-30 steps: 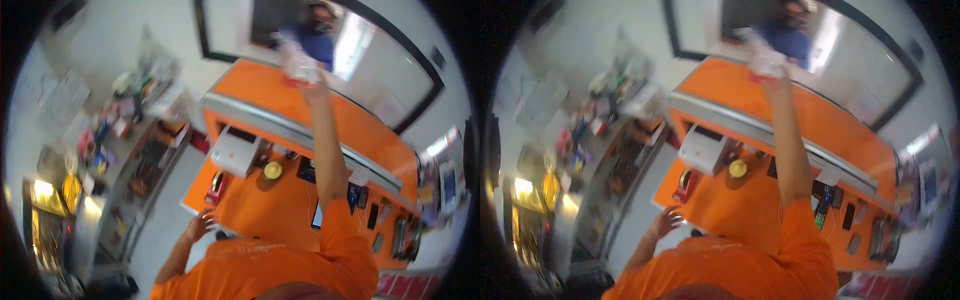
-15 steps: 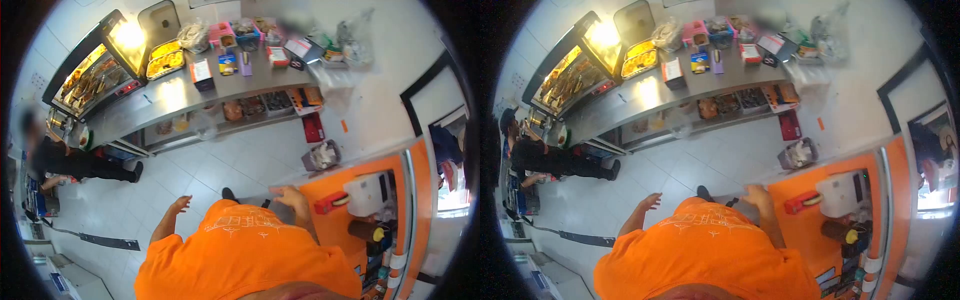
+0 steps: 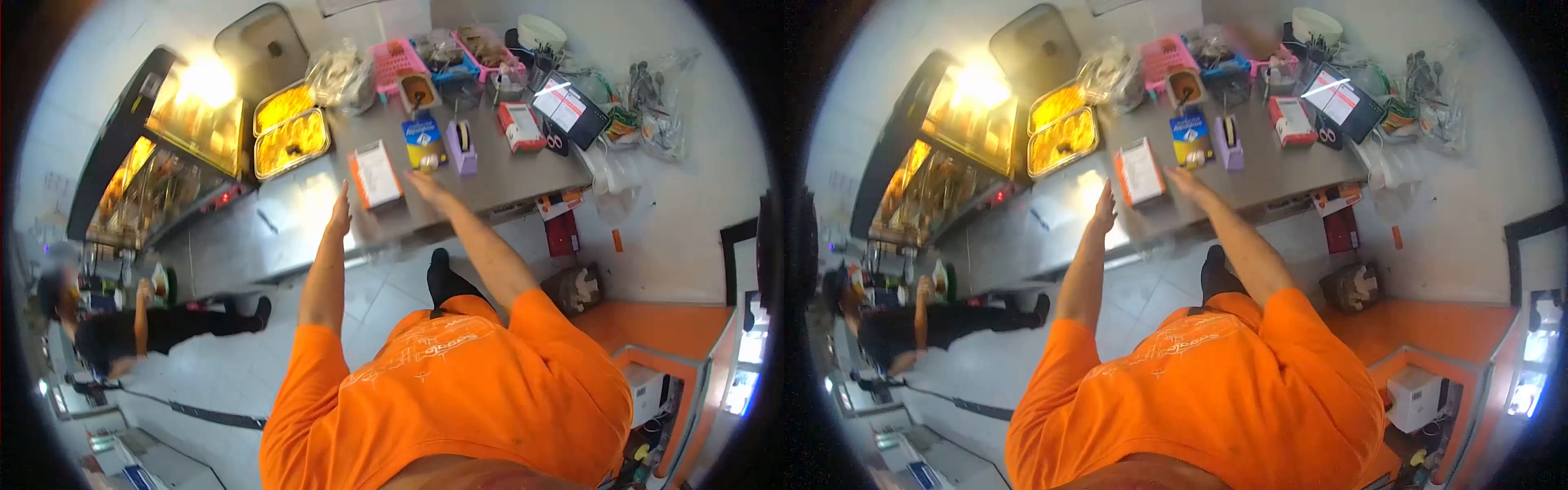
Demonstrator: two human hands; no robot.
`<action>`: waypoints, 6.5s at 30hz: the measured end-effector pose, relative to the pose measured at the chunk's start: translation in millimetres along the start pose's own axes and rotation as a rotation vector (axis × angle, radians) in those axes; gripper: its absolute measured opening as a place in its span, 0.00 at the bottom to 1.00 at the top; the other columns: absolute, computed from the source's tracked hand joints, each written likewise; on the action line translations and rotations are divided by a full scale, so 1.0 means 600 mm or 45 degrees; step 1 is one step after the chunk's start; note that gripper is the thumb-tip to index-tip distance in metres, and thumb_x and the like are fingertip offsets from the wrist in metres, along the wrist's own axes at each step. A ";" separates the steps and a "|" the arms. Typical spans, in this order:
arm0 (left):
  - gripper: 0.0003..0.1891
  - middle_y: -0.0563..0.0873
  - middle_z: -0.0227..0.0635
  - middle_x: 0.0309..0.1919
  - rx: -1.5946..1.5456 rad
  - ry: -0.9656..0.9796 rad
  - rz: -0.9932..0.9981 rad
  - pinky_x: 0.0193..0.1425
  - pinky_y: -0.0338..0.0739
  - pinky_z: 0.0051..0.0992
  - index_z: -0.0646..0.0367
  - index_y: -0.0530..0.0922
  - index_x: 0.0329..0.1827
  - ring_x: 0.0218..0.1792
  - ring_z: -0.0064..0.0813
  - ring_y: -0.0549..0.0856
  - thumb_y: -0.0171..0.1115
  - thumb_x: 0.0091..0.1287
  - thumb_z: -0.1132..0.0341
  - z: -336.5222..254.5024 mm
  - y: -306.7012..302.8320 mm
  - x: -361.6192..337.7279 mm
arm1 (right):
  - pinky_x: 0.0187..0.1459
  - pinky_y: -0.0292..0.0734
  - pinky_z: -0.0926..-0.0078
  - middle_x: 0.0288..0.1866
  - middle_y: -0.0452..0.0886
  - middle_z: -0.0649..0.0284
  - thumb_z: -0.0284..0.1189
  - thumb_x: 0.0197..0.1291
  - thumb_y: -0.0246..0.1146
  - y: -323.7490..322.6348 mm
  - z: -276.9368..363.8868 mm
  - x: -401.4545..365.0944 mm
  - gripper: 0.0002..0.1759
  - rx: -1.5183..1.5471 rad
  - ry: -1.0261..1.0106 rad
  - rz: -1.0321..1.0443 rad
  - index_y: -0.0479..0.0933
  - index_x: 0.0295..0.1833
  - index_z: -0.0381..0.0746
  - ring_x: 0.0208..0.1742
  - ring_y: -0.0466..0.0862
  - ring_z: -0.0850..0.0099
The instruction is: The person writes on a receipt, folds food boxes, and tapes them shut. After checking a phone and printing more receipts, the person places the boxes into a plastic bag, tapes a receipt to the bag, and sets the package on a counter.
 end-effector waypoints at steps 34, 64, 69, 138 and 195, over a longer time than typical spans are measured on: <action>0.20 0.87 0.44 0.42 1.318 1.031 1.194 0.51 0.80 0.34 0.59 0.81 0.57 0.44 0.42 0.86 0.68 0.64 0.61 -0.507 0.617 0.238 | 0.45 0.81 0.54 0.38 0.86 0.53 0.30 0.57 0.60 -0.828 0.108 0.318 0.10 -1.378 0.192 -0.618 0.84 0.40 0.38 0.43 0.86 0.53; 0.31 0.82 0.41 0.60 2.175 1.565 0.796 0.73 0.46 0.67 0.51 0.77 0.64 0.66 0.43 0.76 0.58 0.64 0.40 -0.307 0.987 0.473 | 0.47 0.77 0.71 0.41 0.82 0.64 0.27 0.64 0.62 -0.885 0.194 0.153 0.09 0.404 -0.709 -1.407 0.79 0.48 0.38 0.43 0.82 0.69; 0.32 0.83 0.43 0.58 2.354 1.310 0.777 0.75 0.42 0.65 0.54 0.77 0.63 0.61 0.41 0.81 0.58 0.65 0.40 -0.406 0.973 0.358 | 0.37 0.77 0.77 0.38 0.79 0.71 0.38 0.62 0.66 -0.828 0.215 0.026 0.14 1.757 -0.660 -1.774 0.78 0.49 0.43 0.37 0.79 0.76; 0.10 0.87 0.43 0.39 1.607 0.845 0.219 0.53 0.75 0.44 0.56 0.82 0.45 0.46 0.45 0.85 0.59 0.63 0.67 -0.203 0.079 0.060 | 0.60 0.69 0.61 0.53 0.77 0.52 0.31 0.61 0.66 0.060 0.237 0.089 0.27 -0.936 -0.790 -0.774 0.69 0.64 0.36 0.57 0.75 0.54; 0.19 0.80 0.41 0.54 1.021 0.959 1.139 0.66 0.70 0.40 0.59 0.77 0.56 0.59 0.45 0.76 0.64 0.69 0.55 -0.204 1.082 -0.138 | 0.64 0.68 0.70 0.61 0.79 0.56 0.34 0.68 0.59 -1.259 -0.350 -0.410 0.24 0.451 0.230 -1.364 0.74 0.65 0.32 0.67 0.73 0.62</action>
Point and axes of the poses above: each hand's wrist, its own x-axis towards the middle knuckle, its own y-axis out of the palm, z = x × y, the point moved 6 cm from there along x, towards the middle knuckle
